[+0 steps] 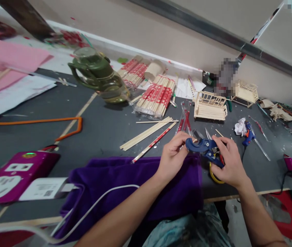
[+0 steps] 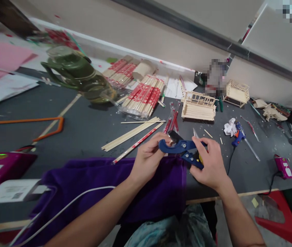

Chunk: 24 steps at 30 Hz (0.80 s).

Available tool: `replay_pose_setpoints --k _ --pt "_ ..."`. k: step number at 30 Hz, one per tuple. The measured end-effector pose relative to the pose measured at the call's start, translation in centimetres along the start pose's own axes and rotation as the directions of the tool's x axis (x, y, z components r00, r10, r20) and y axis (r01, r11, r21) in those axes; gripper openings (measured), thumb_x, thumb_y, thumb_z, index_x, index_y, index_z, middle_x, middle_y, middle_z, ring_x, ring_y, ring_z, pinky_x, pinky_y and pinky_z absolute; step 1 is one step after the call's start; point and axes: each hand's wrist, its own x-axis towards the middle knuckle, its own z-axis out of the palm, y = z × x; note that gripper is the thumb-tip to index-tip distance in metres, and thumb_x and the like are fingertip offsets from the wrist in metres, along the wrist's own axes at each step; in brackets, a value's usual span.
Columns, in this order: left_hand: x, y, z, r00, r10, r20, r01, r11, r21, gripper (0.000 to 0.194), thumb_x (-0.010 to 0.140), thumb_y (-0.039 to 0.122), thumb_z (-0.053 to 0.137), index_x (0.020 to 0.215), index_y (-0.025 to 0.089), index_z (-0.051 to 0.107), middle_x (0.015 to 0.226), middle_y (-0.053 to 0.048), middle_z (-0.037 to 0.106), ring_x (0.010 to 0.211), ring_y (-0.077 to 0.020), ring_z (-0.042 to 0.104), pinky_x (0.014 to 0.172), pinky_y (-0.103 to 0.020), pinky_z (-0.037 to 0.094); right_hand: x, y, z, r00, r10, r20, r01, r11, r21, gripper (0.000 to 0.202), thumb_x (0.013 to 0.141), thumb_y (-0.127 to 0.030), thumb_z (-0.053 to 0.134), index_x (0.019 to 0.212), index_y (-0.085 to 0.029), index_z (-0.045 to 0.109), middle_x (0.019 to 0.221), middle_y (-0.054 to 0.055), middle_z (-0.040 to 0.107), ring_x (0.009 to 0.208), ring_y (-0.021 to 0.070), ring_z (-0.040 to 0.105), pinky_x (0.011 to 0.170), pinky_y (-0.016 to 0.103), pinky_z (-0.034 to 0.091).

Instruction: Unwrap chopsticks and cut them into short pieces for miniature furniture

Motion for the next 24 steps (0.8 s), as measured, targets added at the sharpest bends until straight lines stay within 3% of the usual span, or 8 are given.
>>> replay_pose_setpoints --k 7,14,24 --pt "0.2 0.7 -0.3 0.995 0.089 0.051 -0.094 0.989 0.116 0.023 0.092 0.035 0.063 0.077 0.019 0.069 0.08 -0.005 0.062 0.076 -0.0177 0.057 0.073 -0.031 0.048 -0.3 -0.1 0.4 1.0 -0.006 -0.024 0.006 1.0 0.004 0.084 0.072 -0.021 0.062 0.152 -0.027 0.037 0.122 0.012 0.054 0.111 0.0314 0.056 0.093 0.048 0.049" --pt "0.2 0.7 -0.4 0.971 0.218 0.097 -0.234 0.951 0.201 0.017 0.091 0.019 0.06 0.076 0.019 0.067 0.081 -0.003 0.062 0.071 -0.0137 0.057 0.065 -0.026 0.047 -1.0 -0.2 0.7 0.997 -0.009 -0.078 0.011 1.0 0.024 0.08 0.071 -0.018 0.062 0.149 -0.025 0.043 0.118 0.012 0.056 0.106 0.0286 0.058 0.09 0.045 0.05" --pt "-0.1 1.0 -0.2 0.966 0.242 0.087 -0.256 0.938 0.232 0.016 0.088 0.013 0.06 0.074 0.019 0.066 0.079 -0.002 0.061 0.069 -0.0128 0.056 0.063 -0.025 0.046 -1.0 -0.5 0.5 0.997 -0.014 -0.075 0.015 1.0 0.007 0.081 0.069 -0.017 0.06 0.148 -0.023 0.044 0.118 0.013 0.057 0.107 0.0289 0.057 0.09 0.045 0.051"
